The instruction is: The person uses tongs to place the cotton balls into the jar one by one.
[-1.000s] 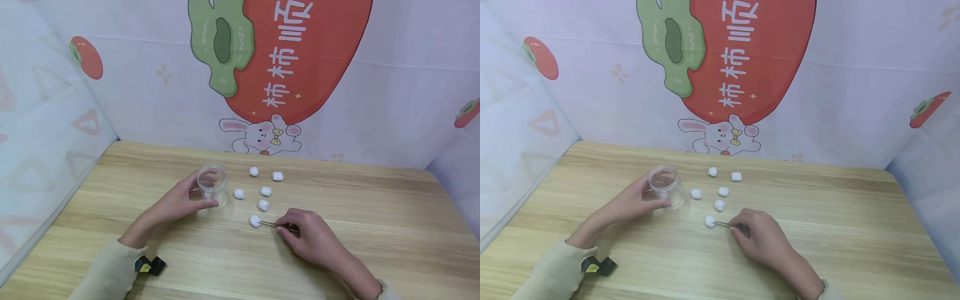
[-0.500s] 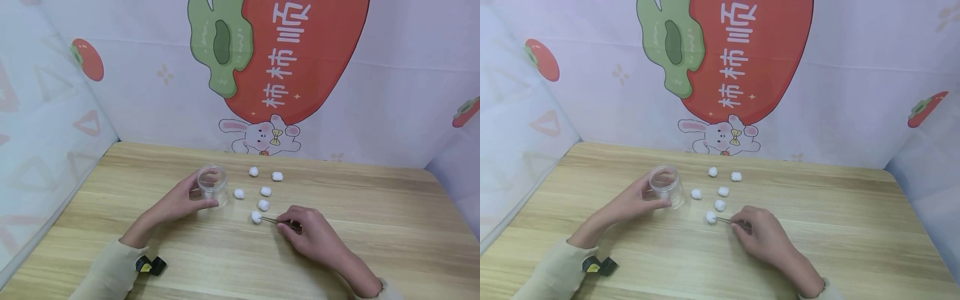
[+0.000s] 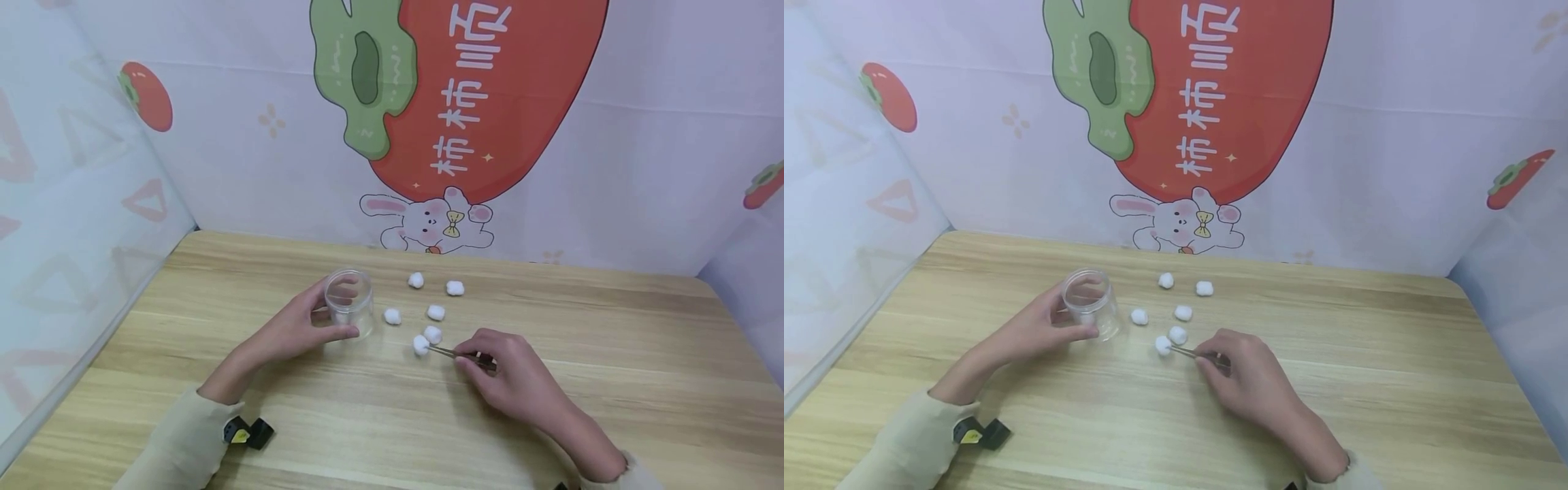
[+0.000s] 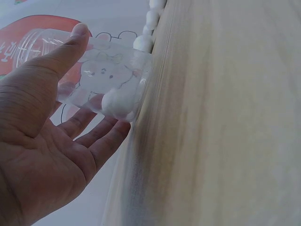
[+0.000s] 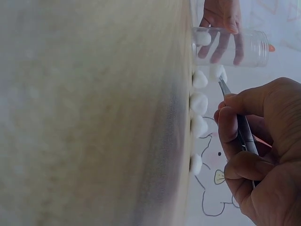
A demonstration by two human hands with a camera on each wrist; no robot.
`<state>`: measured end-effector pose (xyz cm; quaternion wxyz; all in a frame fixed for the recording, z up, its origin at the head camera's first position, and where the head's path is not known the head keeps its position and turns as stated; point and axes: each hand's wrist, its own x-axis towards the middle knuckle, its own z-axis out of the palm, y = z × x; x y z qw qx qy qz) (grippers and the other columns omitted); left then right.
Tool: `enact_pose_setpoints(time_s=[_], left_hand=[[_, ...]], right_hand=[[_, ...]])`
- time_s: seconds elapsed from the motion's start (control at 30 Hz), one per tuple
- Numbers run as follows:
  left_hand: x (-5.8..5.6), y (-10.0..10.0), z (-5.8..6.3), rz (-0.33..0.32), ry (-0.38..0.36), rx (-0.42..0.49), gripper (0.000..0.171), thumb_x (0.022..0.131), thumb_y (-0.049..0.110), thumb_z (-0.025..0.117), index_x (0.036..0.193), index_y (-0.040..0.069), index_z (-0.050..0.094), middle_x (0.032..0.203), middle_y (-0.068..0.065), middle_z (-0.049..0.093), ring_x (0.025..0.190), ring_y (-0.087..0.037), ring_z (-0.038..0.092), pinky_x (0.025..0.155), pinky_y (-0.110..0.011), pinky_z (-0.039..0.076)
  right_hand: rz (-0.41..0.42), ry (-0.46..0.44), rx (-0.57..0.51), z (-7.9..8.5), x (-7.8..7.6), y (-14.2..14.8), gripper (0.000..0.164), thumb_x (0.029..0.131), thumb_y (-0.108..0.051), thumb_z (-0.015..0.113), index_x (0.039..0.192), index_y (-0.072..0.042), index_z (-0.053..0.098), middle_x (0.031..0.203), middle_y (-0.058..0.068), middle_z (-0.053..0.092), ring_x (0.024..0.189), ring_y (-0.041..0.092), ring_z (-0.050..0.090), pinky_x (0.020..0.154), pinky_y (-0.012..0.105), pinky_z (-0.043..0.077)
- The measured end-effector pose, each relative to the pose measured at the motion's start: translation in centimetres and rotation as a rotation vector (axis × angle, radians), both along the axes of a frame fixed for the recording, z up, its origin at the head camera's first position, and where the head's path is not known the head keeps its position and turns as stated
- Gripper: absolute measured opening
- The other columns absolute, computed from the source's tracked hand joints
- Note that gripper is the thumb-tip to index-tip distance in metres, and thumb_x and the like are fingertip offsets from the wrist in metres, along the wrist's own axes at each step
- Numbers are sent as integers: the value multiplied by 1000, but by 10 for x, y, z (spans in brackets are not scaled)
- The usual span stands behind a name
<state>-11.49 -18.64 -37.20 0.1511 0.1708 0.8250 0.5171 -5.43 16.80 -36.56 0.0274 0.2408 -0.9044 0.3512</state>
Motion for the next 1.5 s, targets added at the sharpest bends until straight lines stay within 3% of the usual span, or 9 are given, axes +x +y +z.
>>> enact_pose_setpoints(time_s=[0.7,1.03,1.5], left_hand=[[-1,0,-2,8,-12,-5,77,87,34,89,151,36,46,151,-8,59,142,-32,60,116,-44,55],[0,-2,-2,19,-17,-15,75,86,37,90,148,42,47,149,-4,61,140,-28,62,116,-43,56],[0,-1,-1,20,-19,-13,76,86,34,90,149,40,47,149,-5,61,140,-28,62,115,-42,56]], right_hand=[[-16,-5,-30,14,-10,-8,12,91,-5,81,99,-14,83,86,-12,73,75,1,59,63,23,56],[-4,15,-46,21,-16,-11,12,90,-4,82,97,-12,83,83,-11,71,73,1,60,62,24,58],[-1,45,-84,36,-26,-19,12,91,-5,82,100,-12,83,84,-9,71,73,5,58,61,26,56]])
